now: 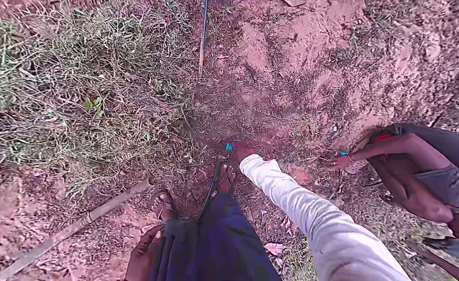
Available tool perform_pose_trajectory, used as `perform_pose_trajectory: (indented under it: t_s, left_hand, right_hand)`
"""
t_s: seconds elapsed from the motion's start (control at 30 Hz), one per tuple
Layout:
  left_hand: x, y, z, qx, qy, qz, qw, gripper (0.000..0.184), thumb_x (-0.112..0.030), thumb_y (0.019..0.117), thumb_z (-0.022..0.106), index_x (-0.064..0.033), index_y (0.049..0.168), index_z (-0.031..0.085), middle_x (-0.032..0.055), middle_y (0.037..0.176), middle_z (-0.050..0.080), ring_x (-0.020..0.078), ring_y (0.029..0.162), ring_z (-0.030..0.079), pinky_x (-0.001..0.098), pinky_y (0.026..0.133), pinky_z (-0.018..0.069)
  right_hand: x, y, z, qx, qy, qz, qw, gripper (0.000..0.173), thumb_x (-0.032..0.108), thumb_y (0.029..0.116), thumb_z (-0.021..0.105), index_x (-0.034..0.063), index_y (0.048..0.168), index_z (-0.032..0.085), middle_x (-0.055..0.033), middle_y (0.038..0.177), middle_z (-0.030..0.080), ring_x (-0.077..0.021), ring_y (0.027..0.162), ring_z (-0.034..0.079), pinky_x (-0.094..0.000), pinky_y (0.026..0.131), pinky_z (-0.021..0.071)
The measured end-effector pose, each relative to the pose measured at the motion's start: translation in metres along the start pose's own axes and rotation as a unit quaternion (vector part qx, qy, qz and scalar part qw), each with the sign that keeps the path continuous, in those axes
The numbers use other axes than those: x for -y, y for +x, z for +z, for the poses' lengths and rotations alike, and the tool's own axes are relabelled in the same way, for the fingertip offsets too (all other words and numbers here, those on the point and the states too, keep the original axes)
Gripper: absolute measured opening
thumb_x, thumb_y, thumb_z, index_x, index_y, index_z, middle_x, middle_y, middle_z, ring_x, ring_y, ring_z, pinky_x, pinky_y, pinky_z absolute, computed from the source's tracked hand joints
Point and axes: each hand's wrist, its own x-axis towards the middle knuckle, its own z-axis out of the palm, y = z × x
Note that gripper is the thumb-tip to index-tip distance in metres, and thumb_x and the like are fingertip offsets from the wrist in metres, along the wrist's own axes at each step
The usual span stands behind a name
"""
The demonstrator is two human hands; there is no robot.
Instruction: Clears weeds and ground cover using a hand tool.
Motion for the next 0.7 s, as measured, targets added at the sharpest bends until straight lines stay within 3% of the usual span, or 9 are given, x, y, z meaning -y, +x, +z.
perform_pose_trajectory:
  t_s: [0.1,0.17,0.23,0.3,0.37,0.47,0.57,0.63,0.7]
  left_hand:
    - [0.0,0.003,-0.03,-0.03,-0.013,0.026,0.999,0.033,-0.003,0.1007,0.043,0.0119,0.127,0.056,0.0127,0.121,0.064,0.0077,0.104,0.066,0.0265,0.093,0.0548]
    - [0.004,0.008,-0.04,-0.056,-0.049,0.023,0.997,0.032,-0.005,0.1014,0.041,0.0087,0.126,0.057,0.0082,0.119,0.066,0.0078,0.103,0.067,0.0274,0.091,0.0565]
    - [0.017,0.013,-0.04,-0.074,-0.086,0.012,0.994,0.03,-0.008,0.103,0.041,0.0054,0.124,0.058,0.0044,0.114,0.068,0.0079,0.101,0.069,0.0276,0.09,0.0579]
    - [0.035,0.019,-0.027,-0.083,-0.108,-0.007,0.991,0.029,-0.009,0.1043,0.041,0.0047,0.122,0.059,0.0044,0.113,0.069,0.0081,0.098,0.069,0.0267,0.088,0.0582]
    - [0.049,0.018,-0.01,-0.083,-0.116,-0.027,0.989,0.027,-0.007,0.1056,0.043,0.006,0.121,0.06,0.007,0.111,0.069,0.0094,0.095,0.069,0.0267,0.085,0.0579]
    - [0.061,0.017,0.004,-0.03,-0.108,-0.028,0.993,0.028,-0.007,0.1027,0.048,0.0075,0.122,0.062,0.0106,0.115,0.07,0.0123,0.101,0.069,0.0298,0.092,0.0578]
    - [0.053,0.014,0.0,-0.013,-0.11,-0.02,0.994,0.028,-0.007,0.1019,0.048,0.0074,0.122,0.062,0.0109,0.114,0.071,0.0125,0.101,0.07,0.03,0.091,0.058]
    - [0.043,0.013,-0.012,-0.03,-0.118,-0.007,0.993,0.027,-0.006,0.1029,0.047,0.0071,0.12,0.062,0.009,0.109,0.071,0.0108,0.096,0.07,0.0278,0.087,0.0589]
    - [0.036,0.013,-0.027,-0.044,-0.109,0.007,0.993,0.028,-0.006,0.1015,0.046,0.0078,0.119,0.062,0.0073,0.109,0.07,0.0072,0.094,0.069,0.0245,0.086,0.0576]
  right_hand:
    - [-0.027,0.012,-0.031,-0.067,0.114,0.147,0.98,0.063,0.02,0.1074,0.049,0.0074,0.163,0.022,-0.0307,0.155,0.04,-0.0487,0.133,0.052,-0.0617,0.107,0.0428]
    - [-0.054,0.044,-0.054,-0.139,0.181,0.242,0.943,0.059,0.02,0.1057,0.051,-0.0009,0.157,0.03,-0.0295,0.15,0.048,-0.0441,0.135,0.053,-0.0577,0.109,0.0433]
    - [-0.063,0.075,-0.079,-0.186,0.225,0.275,0.916,0.05,0.02,0.1068,0.05,-0.0051,0.149,0.041,-0.0288,0.146,0.052,-0.0402,0.137,0.052,-0.0547,0.11,0.043]
    - [-0.05,0.102,-0.095,-0.188,0.188,0.259,0.929,0.045,0.021,0.1066,0.049,-0.0063,0.143,0.05,-0.0273,0.146,0.053,-0.039,0.137,0.052,-0.0561,0.11,0.0425]
    - [-0.005,0.12,-0.09,-0.149,0.111,0.217,0.958,0.045,0.022,0.1071,0.046,-0.0063,0.142,0.05,-0.0269,0.145,0.053,-0.0399,0.136,0.052,-0.058,0.107,0.0441]
    - [0.085,0.103,-0.061,-0.093,0.086,0.104,0.986,0.043,0.019,0.1068,0.049,-0.0079,0.141,0.052,-0.0293,0.147,0.051,-0.0427,0.138,0.05,-0.0605,0.109,0.0427]
    - [0.124,0.055,-0.029,-0.08,0.093,0.03,0.992,0.045,0.016,0.1044,0.054,-0.0038,0.144,0.05,-0.0282,0.145,0.054,-0.0438,0.134,0.053,-0.0615,0.107,0.0445]
    - [0.118,0.008,-0.028,-0.039,0.007,-0.015,0.999,0.057,0.009,0.105,0.052,-0.0011,0.157,0.032,-0.0289,0.153,0.044,-0.0472,0.136,0.049,-0.0623,0.108,0.0418]
    - [0.092,-0.029,-0.031,-0.009,-0.061,0.007,0.998,0.069,0.003,0.1041,0.049,0.0008,0.163,0.013,-0.0309,0.16,0.031,-0.0503,0.135,0.049,-0.062,0.106,0.0428]
